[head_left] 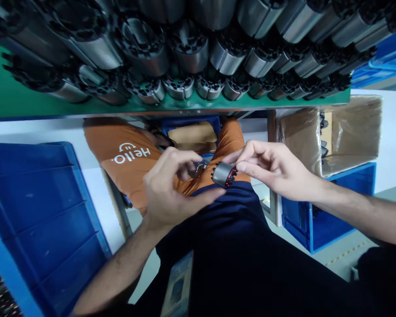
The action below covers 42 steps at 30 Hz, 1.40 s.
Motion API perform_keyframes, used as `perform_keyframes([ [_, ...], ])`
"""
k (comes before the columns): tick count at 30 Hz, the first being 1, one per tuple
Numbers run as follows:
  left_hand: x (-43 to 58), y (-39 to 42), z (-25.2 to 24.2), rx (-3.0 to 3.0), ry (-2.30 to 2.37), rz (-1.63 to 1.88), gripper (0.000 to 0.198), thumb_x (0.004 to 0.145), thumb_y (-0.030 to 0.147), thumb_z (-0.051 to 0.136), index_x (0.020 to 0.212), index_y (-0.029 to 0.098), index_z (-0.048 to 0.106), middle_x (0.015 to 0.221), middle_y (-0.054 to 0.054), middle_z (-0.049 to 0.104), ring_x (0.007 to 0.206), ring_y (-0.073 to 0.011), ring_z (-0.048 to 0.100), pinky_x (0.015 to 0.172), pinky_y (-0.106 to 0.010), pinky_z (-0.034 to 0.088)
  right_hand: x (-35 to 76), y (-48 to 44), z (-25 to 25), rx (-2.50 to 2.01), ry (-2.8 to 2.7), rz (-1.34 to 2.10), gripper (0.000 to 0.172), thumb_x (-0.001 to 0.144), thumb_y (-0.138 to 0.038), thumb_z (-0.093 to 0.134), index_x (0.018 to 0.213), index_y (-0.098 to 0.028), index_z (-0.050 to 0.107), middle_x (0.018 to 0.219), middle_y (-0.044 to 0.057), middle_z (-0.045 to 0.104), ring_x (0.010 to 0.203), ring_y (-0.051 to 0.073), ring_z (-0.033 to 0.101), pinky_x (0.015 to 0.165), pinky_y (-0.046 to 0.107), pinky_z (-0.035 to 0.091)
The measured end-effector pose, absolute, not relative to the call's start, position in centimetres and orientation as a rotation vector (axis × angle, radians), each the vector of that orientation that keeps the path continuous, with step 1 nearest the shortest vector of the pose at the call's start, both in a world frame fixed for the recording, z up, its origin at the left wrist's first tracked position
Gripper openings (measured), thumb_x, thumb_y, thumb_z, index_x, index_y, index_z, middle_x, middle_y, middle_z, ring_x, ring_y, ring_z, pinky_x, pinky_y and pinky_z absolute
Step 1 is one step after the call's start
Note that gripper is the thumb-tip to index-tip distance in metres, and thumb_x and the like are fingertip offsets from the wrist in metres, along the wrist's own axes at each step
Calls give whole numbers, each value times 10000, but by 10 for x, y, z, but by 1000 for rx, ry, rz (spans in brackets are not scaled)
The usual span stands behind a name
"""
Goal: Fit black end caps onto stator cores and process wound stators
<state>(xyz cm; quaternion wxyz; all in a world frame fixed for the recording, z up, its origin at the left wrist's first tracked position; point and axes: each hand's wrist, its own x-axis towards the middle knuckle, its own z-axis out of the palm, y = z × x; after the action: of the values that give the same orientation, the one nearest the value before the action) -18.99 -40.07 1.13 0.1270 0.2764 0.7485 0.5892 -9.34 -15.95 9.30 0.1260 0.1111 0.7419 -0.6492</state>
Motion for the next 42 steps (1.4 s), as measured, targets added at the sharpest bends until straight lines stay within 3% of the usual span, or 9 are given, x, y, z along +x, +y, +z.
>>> perform_keyframes([
  [4, -184, -394, 24, 1447, 2565, 1597, 431, 897, 363, 1022, 1259, 308, 796, 1177, -33, 881, 954, -216, 858, 789, -338, 680, -98, -163, 90, 195, 2245, -1868, 308, 1161, -474, 851, 998, -214, 826, 1312, 140, 907, 1221, 282, 907, 1005, 409, 790],
  [9, -206, -397, 44, 1066, 1620, 1454, 179, 1118, 273, 734, 1278, 244, 809, 1034, -19, 893, 862, -188, 863, 777, -287, 698, -114, -142, 109, -761, 3079, -961, 266, 1214, -443, 737, 1079, -287, 906, 1206, 2, 936, 983, 171, 902, 910, 288, 794],
  [14, -209, -409, 47, 1117, 1872, 1478, 458, 981, 346, 1020, 1366, 300, 776, 1333, -40, 922, 1191, -268, 931, 983, -340, 787, -108, -124, 113, -249, 2533, -1555, 256, 1105, -517, 911, 1178, -273, 933, 1357, 76, 919, 1260, 268, 897, 1030, 364, 771],
  [20, -200, -408, 50, 1652, 2097, 1484, 300, 1085, 137, 854, 1353, 248, 776, 1608, -48, 836, 1443, -214, 848, 1361, -377, 645, -105, -136, 92, 219, 1500, -1889, 238, 1100, -455, 912, 1071, -221, 889, 919, -5, 912, 664, 142, 847, 608, 234, 694],
  [23, -201, -406, 55, 1813, 2261, 1401, 322, 1058, 182, 862, 1361, 266, 797, 1505, -28, 880, 1321, -216, 896, 1259, -348, 711, -107, -144, 98, 199, 1650, -1848, 308, 1074, -509, 928, 945, -237, 863, 724, -69, 810, 494, 101, 705, 467, 214, 570],
  [28, -203, -402, 58, 1299, 2093, 1345, 328, 939, 215, 814, 1263, 258, 795, 1103, 2, 928, 880, -202, 912, 813, -285, 762, -113, -138, 128, 66, 2295, -1561, 417, 964, -450, 1042, 711, -281, 756, 569, -91, 572, 489, 76, 504, 549, 263, 520],
  [31, -204, -403, 56, 1210, 2027, 1423, 331, 977, 193, 849, 1294, 280, 805, 1205, -1, 934, 1039, -214, 931, 968, -311, 771, -119, -122, 138, 42, 2478, -1480, 391, 911, -470, 1089, 732, -273, 804, 642, -40, 668, 551, 114, 553, 526, 310, 475],
  [36, -204, -405, 52, 1526, 2173, 1519, 288, 1032, 132, 879, 1250, 308, 813, 1461, -9, 897, 1268, -205, 905, 1248, -376, 721, -118, -116, 115, 202, 1815, -1780, 321, 1026, -551, 975, 978, -237, 928, 926, 37, 898, 751, 173, 828, 612, 273, 645],
  [42, -202, -399, 55, 1643, 2258, 1448, 318, 998, 238, 868, 1304, 296, 805, 1262, -1, 935, 1106, -241, 938, 1149, -417, 776, -112, -142, 107, 125, 2049, -1675, 385, 1005, -569, 986, 816, -257, 864, 644, -62, 735, 464, 94, 606, 432, 246, 456],
])
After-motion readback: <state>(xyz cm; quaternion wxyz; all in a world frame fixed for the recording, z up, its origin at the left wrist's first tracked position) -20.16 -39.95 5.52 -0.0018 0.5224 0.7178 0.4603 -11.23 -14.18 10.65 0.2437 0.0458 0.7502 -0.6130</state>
